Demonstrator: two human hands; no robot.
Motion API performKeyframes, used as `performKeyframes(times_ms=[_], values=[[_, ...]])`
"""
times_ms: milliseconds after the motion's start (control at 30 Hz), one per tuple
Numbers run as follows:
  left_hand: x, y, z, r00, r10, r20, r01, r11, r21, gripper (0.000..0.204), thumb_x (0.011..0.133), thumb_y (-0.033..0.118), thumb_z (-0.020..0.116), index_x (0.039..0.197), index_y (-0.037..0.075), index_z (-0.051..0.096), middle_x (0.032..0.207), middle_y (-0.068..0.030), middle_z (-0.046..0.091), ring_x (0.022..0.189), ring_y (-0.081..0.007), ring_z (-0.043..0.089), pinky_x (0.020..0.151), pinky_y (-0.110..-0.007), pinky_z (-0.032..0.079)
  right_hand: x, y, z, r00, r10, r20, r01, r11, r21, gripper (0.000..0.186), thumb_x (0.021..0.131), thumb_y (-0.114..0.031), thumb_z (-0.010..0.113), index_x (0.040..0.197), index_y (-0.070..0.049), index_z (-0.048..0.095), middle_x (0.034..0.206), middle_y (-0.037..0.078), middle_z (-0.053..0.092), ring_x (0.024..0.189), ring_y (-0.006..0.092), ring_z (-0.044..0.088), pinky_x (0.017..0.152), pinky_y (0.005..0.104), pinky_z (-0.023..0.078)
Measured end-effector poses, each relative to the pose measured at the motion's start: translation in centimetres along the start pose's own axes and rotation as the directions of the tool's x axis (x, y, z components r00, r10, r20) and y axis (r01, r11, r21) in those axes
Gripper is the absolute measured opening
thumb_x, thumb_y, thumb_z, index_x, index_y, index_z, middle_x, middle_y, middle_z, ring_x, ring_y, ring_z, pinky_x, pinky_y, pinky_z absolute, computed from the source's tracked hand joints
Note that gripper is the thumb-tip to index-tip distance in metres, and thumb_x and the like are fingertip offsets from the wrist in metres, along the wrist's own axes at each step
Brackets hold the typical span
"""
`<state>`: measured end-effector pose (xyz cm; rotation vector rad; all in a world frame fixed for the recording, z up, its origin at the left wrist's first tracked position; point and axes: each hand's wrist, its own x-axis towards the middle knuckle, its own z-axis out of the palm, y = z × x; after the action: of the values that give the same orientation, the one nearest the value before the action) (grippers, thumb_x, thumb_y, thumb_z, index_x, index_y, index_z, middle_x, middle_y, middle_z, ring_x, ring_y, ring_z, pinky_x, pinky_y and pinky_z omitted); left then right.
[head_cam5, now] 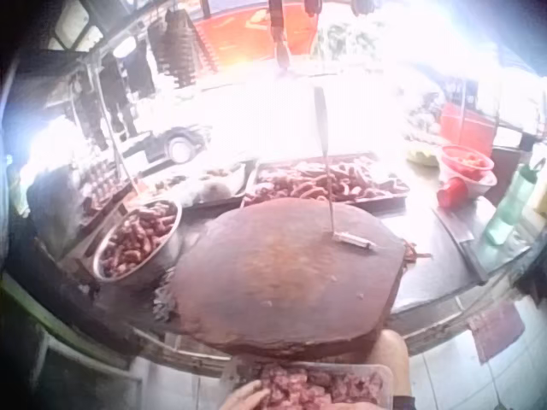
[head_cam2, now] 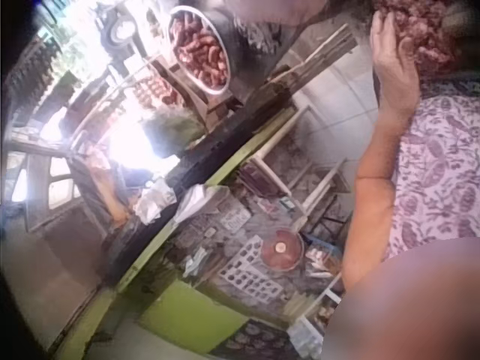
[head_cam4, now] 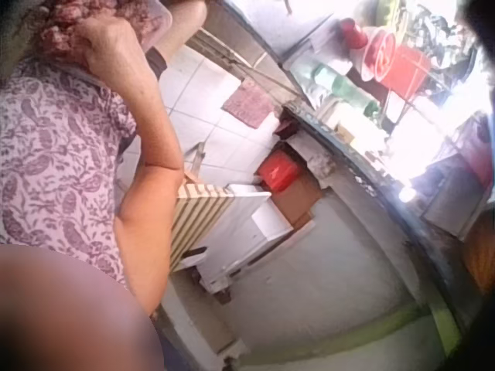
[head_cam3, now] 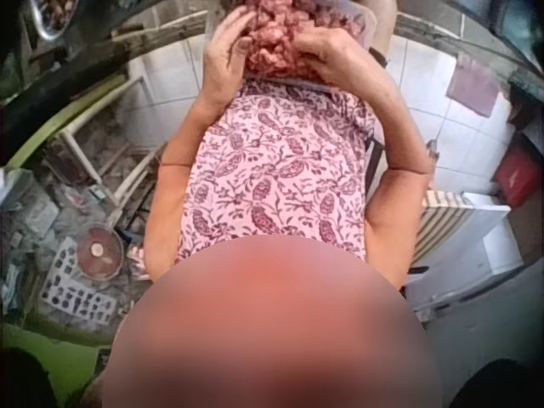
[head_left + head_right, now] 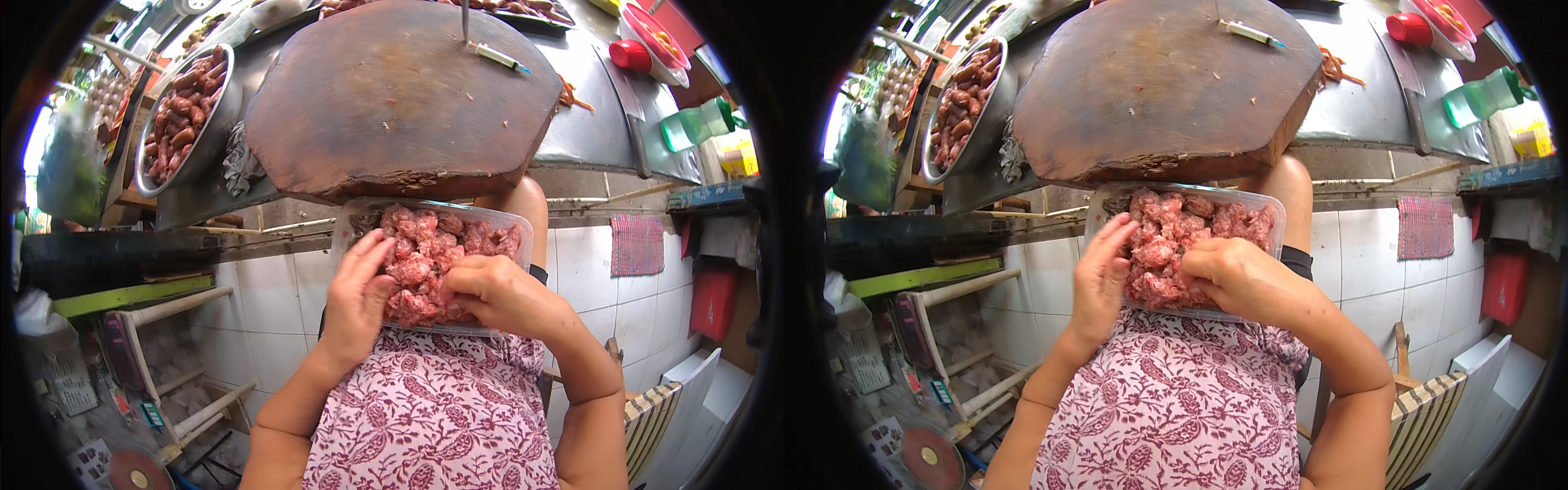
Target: The person ties off sections of a long sausage casing with string, cuts them into links, and places them into a plastic container. They then pack ground meat into a plastic bag and wrap it in a banana leaf.
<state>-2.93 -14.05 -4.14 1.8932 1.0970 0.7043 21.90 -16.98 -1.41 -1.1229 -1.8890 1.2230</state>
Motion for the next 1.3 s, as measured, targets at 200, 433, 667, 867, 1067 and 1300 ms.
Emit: performKeyframes(times_ms=[200, 433, 667, 867, 1067, 1300], values=[[-0.8, 2.0, 2.5, 0.969, 0.152, 0.195, -0.188, 0.965, 0.182, 0.067, 0.093, 0.023, 0.069, 0.145, -0.01, 0.042, 0.15, -0.0325, 0.042, 0.144, -0.0471, 0.035, 0.119, -0.049, 0.031, 2.2, -0.8, -1.7, 0.985, -0.092, -0.148, 0.04, 0.945, -0.324, 0.027, 0.073, 0.01, 0.065, 0.099, 0.002, 0.068, 0.091, 0.019, 0.069, 0.094, 0.0375, 0.068, 0.083, 0.0427, 0.053], [-1.4, 1.3, 1.1, 0.971, 0.237, -0.027, -0.233, 0.967, 0.108, 0.032, 0.093, 0.014, 0.068, 0.116, -0.006, 0.066, 0.123, -0.0263, 0.064, 0.122, -0.0427, 0.058, 0.107, -0.049, 0.045, 6.6, 0.5, 2.0, 0.978, -0.188, 0.091, 0.209, 0.879, -0.428, 0.04, 0.074, 0.003, 0.063, 0.114, 0.004, 0.067, 0.121, 0.02, 0.067, 0.119, 0.0379, 0.061, 0.102, 0.0426, 0.05], [-1.4, -3.1, -4.7, 0.952, -0.008, -0.305, 0.055, 0.988, 0.146, 0.015, 0.082, -0.008, 0.062, 0.094, -0.002, 0.069, 0.098, -0.0151, 0.067, 0.093, -0.0304, 0.065, 0.085, -0.037, 0.053, 6.6, -0.1, 0.6, 0.975, -0.019, 0.223, 0.132, 0.854, -0.504, 0.035, 0.073, 0.003, 0.064, 0.108, 0.005, 0.069, 0.119, 0.019, 0.068, 0.118, 0.0368, 0.061, 0.1, 0.0423, 0.05], [-1.7, -2.7, -4.8, 0.984, -0.119, -0.136, 0.083, 0.967, -0.243, 0.019, 0.08, -0.014, 0.058, 0.093, -0.004, 0.068, 0.1, -0.0126, 0.067, 0.097, -0.0224, 0.065, 0.088, -0.033, 0.052, 8.8, -0.5, 3.1, 0.956, -0.126, 0.263, 0.256, 0.797, -0.547, 0.028, 0.077, -0.001, 0.062, 0.104, 0.003, 0.069, 0.112, 0.018, 0.067, 0.114, 0.0349, 0.06, 0.098, 0.0416, 0.05], [-1.4, -1.8, -3.8, 0.999, -0.012, -0.04, 0.012, 1.0, 0.005, 0.023, 0.08, -0.012, 0.059, 0.101, -0.004, 0.067, 0.109, -0.0198, 0.065, 0.105, -0.0356, 0.064, 0.094, -0.039, 0.052, 8.1, -0.6, 2.9, 0.937, 0.013, 0.35, 0.224, 0.747, -0.626, 0.015, 0.081, -0.007, 0.057, 0.091, 0.0, 0.066, 0.094, 0.013, 0.063, 0.102, 0.0309, 0.06, 0.091, 0.0422, 0.049], [-2.1, -1.2, -4.0, 0.989, 0.0, 0.148, -0.05, 0.941, 0.335, 0.027, 0.082, -0.009, 0.059, 0.109, -0.009, 0.064, 0.119, -0.0256, 0.063, 0.115, -0.0419, 0.059, 0.1, -0.044, 0.05, 5.9, -1.7, 2.4, 0.94, 0.082, 0.33, 0.144, 0.784, -0.604, 0.031, 0.081, -0.006, 0.057, 0.108, 0.005, 0.069, 0.111, 0.018, 0.068, 0.115, 0.0337, 0.06, 0.099, 0.0406, 0.049]])
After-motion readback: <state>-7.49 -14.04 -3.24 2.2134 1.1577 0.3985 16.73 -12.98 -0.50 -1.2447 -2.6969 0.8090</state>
